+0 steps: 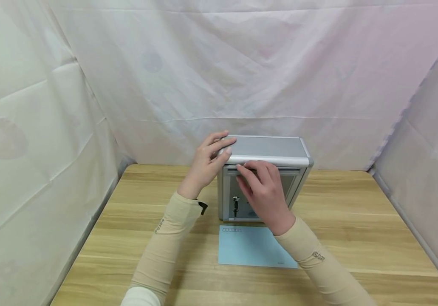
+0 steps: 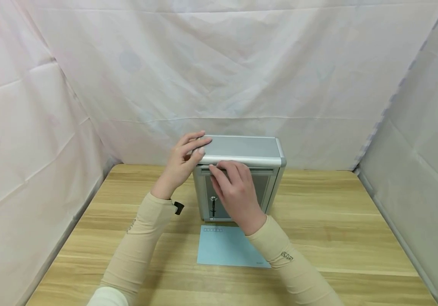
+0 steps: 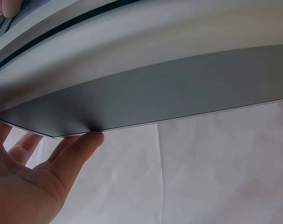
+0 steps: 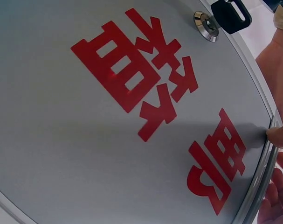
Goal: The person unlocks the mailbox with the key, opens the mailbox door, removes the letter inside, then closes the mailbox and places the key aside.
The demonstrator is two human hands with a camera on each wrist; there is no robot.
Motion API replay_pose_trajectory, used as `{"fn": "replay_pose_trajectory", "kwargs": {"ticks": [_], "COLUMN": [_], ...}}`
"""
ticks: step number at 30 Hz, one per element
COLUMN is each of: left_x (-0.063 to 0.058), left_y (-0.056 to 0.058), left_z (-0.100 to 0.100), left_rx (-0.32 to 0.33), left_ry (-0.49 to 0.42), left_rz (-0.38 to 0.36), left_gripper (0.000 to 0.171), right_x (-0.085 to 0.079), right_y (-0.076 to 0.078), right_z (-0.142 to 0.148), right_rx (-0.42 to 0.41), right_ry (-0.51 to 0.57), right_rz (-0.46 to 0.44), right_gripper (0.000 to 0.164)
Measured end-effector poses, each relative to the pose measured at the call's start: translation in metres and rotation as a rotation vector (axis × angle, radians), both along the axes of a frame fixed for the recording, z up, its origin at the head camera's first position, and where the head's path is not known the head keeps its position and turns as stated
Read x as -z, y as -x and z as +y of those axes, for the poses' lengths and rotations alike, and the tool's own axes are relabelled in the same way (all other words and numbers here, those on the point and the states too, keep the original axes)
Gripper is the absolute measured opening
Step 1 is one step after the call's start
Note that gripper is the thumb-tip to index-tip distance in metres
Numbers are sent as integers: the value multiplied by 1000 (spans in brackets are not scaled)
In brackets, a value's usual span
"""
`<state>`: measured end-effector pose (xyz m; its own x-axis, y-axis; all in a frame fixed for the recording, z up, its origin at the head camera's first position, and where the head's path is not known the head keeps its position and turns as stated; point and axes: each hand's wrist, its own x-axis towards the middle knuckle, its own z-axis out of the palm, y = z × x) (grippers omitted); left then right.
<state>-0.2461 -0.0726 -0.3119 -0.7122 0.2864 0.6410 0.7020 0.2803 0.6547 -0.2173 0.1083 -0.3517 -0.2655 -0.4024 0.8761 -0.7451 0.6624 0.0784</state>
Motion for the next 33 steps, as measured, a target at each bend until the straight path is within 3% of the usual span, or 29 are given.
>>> {"fn": "replay_pose_trajectory", "kwargs": {"ticks": [33], "left_x": [0], "left_y": [0], "left_z": [0], "left_rx": [11], "left_ry": [-8], "left_rz": [-29], "left_gripper": [35], "right_x": [5], "right_y": [8], "right_z": [-1], "right_rx": [-25], "right_ry": [43], "right_rz": [74], "right_gripper": [25]}}
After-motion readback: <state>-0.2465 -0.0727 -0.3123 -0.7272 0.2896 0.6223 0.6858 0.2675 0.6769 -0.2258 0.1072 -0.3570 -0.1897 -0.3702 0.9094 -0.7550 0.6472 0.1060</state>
